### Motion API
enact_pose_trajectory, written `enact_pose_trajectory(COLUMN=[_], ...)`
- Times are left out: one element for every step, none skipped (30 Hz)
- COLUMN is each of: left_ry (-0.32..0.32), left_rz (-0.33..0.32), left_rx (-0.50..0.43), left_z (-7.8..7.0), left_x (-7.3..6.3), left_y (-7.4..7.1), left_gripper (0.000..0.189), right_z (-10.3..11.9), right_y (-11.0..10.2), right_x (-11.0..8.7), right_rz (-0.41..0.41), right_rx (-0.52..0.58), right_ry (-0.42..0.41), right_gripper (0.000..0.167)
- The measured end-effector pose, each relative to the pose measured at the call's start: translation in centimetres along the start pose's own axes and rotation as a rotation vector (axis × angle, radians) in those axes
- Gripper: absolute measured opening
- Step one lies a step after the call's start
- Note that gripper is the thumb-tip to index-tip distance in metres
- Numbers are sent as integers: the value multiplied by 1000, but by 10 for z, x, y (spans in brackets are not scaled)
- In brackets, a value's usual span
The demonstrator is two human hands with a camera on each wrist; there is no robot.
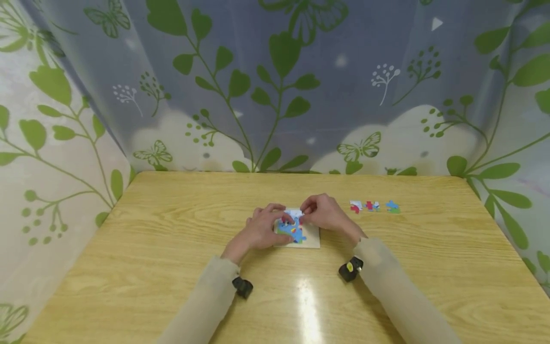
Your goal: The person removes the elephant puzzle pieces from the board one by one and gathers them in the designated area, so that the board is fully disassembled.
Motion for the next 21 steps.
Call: enact_pose_trajectory(left_ry=[3,8,15,23,30,36,42,49,52,54,56,57,58,58,58,58,59,59,59,60,60], left_rz=[2,3,4,6,10,14,19,23,27,32,36,38,38,40,41,42,42,42,43,43,42], left_rx=[5,10,13,18,22,23,25,24,21,20,17,13,11,10,9,8,9,10,11,13,15], left_z=[0,0,1,1,2,2,2,3,3,3,3,3,3,3,3,3,3,3,3,3,3], left_x=[0,-1,-1,-1,-2,-2,-2,-3,-3,-3,-3,-3,-3,-3,-3,-3,-3,-3,-3,-3,-3], left_y=[0,0,0,0,0,-1,-1,-1,-2,-2,-3,-3,-4,-4,-4,-4,-4,-4,-4,-4,-4], left_gripper=[36,36,37,38,39,39,39,40,40,40,41,41,41,41,41,41,41,41,41,41,41], right_z=[0,0,0,1,1,1,1,1,1,2,2,1,1,1,1,1,1,2,2,2,2], right_y=[0,1,1,2,2,2,2,2,2,2,2,2,2,2,2,2,2,2,2,2,2], right_x=[0,0,-1,-1,-1,-1,-1,-1,0,0,0,0,0,0,0,0,0,-1,0,0,0], right_rz=[2,4,3,4,5,4,3,2,2,3,2,2,3,3,4,3,2,2,1,-1,-4], right_rx=[2,3,4,5,5,3,4,3,2,1,-1,-2,-3,-5,-6,-7,-6,-5,-5,-3,-4], right_ry=[2,4,10,12,15,16,16,16,14,10,8,7,6,7,7,11,12,12,11,9,6], right_gripper=[22,22,22,22,22,22,23,23,23,24,24,24,24,24,24,23,23,22,22,22,22])
Point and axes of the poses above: each hand's wrist, its own x-axis towards the middle knuckle, its own y-axis out of the palm, z = x × y, the point moved 5 cm from there along x, towards the middle knuckle, and after that the axes turned 14 degrees about -z, right-handed, at the moved point
